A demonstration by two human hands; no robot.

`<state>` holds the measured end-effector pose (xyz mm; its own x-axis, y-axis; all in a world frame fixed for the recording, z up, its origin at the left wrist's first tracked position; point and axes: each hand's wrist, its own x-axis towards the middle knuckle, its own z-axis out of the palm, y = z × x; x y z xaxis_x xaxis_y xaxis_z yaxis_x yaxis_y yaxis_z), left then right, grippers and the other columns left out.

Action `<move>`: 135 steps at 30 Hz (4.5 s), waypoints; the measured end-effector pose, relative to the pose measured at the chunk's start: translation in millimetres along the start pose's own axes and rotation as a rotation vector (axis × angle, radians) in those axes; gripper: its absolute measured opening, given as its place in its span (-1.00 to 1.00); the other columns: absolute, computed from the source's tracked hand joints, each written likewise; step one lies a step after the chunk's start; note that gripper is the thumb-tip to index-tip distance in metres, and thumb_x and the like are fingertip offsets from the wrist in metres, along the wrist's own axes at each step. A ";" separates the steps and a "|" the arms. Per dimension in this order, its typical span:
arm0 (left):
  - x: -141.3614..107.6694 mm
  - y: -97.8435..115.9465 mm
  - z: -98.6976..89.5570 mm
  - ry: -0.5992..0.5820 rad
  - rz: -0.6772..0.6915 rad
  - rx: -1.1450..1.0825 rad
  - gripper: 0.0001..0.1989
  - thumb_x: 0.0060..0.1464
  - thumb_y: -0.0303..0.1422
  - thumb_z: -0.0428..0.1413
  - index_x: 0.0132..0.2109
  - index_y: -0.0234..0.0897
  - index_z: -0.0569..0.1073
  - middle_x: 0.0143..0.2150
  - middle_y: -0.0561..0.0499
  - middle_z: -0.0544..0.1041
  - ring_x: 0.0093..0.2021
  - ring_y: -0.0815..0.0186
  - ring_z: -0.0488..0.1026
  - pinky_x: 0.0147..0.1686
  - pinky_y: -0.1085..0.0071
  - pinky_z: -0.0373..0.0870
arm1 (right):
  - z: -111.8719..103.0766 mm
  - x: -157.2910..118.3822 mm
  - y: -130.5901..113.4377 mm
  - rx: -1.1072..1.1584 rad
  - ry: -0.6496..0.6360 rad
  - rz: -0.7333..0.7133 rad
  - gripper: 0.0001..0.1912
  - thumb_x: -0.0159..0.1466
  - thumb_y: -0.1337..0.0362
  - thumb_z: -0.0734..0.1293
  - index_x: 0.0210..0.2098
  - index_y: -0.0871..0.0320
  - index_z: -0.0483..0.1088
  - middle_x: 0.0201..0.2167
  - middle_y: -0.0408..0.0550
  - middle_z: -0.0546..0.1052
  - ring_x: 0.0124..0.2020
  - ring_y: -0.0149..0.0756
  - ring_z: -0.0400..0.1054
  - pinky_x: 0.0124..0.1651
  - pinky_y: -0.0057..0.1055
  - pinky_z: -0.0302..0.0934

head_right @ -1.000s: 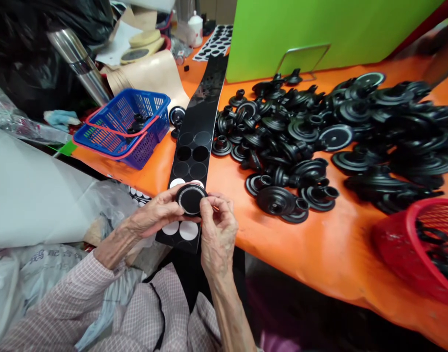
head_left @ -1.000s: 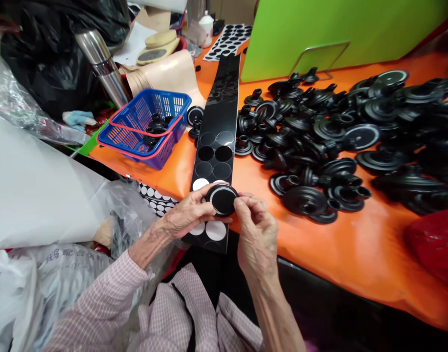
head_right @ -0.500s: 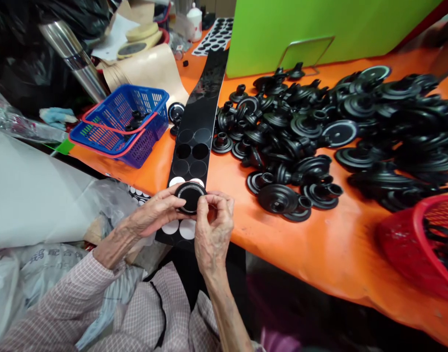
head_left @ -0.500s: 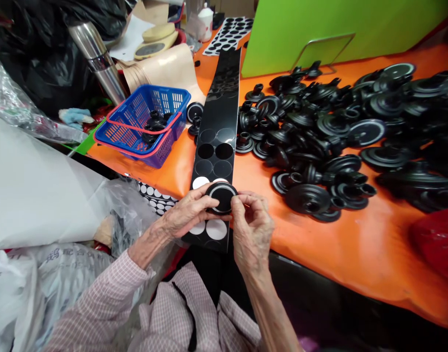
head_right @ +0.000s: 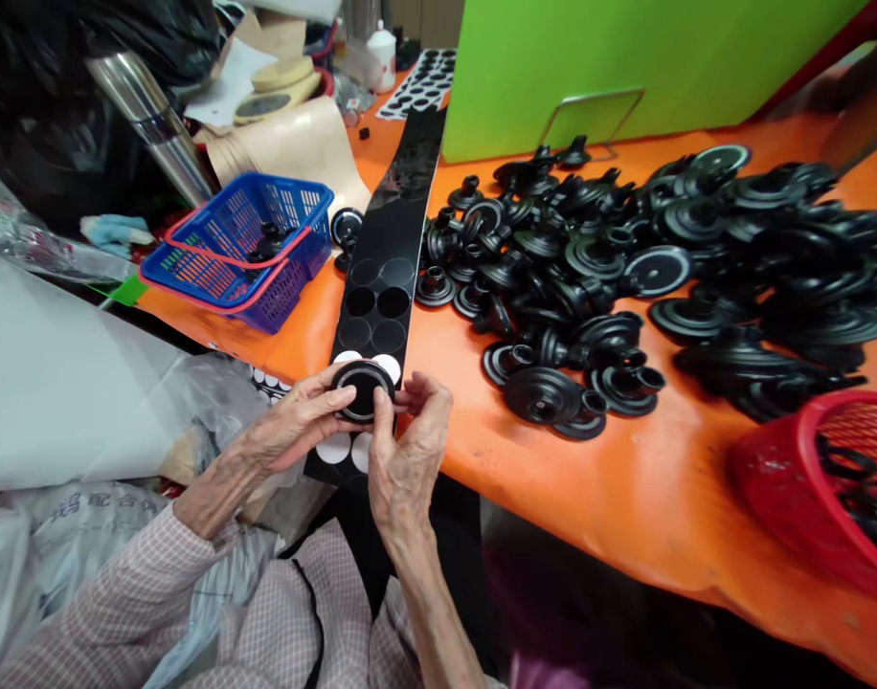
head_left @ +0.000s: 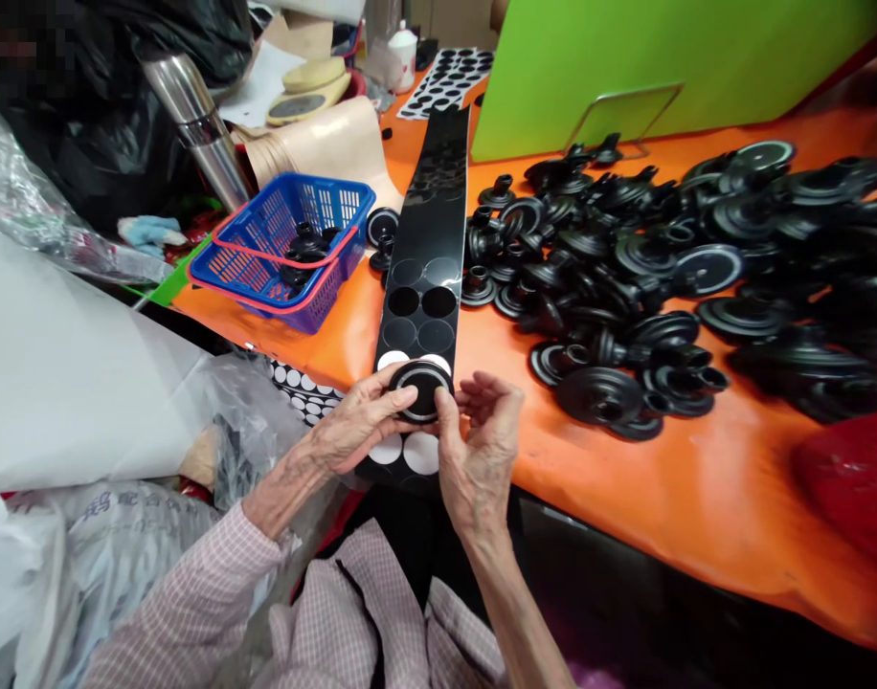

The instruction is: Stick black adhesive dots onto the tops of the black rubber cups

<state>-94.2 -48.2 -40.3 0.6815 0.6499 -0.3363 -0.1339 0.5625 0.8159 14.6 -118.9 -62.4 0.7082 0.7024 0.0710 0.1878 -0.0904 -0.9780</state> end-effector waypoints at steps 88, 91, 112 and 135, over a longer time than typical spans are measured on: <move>45.9 47.0 -30.4 0.320 0.187 0.075 -0.82 0.13 -0.32 0.09 -0.10 -0.22 0.37 -0.19 -0.02 0.51 -0.28 0.31 0.48 -0.23 0.24 0.50 | -36.8 33.7 -19.1 0.170 -0.412 0.004 -0.71 0.23 0.12 0.33 -0.07 0.02 0.31 -0.48 -0.23 0.34 -0.46 -0.40 0.22 -0.37 -0.44 0.17; 28.8 41.6 -17.0 0.237 0.070 -0.309 -0.84 0.14 -0.31 0.10 -0.18 -0.32 0.45 -0.20 -0.07 0.52 -0.27 0.31 0.47 -0.28 0.34 0.50 | -34.2 31.5 -28.5 0.314 -0.442 0.157 -0.78 0.21 0.07 0.36 -0.32 0.08 0.33 -0.49 -0.23 0.31 -0.46 -0.44 0.17 -0.40 -0.49 0.10; -2.9 15.6 -3.0 0.057 0.078 0.029 -0.53 0.00 -0.45 0.20 0.10 -0.19 0.46 0.07 -0.10 0.49 -0.10 0.17 0.54 -0.06 0.20 0.50 | -3.1 19.5 -18.7 0.318 -0.173 0.182 -0.74 0.14 0.06 0.37 -0.47 0.13 0.42 -0.09 -0.01 0.37 -0.10 -0.25 0.31 -0.12 -0.32 0.27; 0.8 8.0 -2.6 0.201 0.086 0.012 -0.60 -0.08 -0.31 0.30 -0.05 -0.27 0.51 -0.05 -0.09 0.54 -0.11 0.14 0.54 -0.12 0.16 0.54 | 12.4 9.0 -8.7 -0.045 -0.041 -0.148 -0.87 0.28 0.21 0.23 -0.40 0.07 0.26 -0.24 -0.02 0.39 -0.11 -0.22 0.31 -0.05 -0.17 0.27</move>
<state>-96.6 -41.8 -35.3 0.5107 0.7849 -0.3508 -0.1763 0.4950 0.8508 10.9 -102.9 -55.6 0.6424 0.7386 0.2045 0.3190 -0.0151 -0.9476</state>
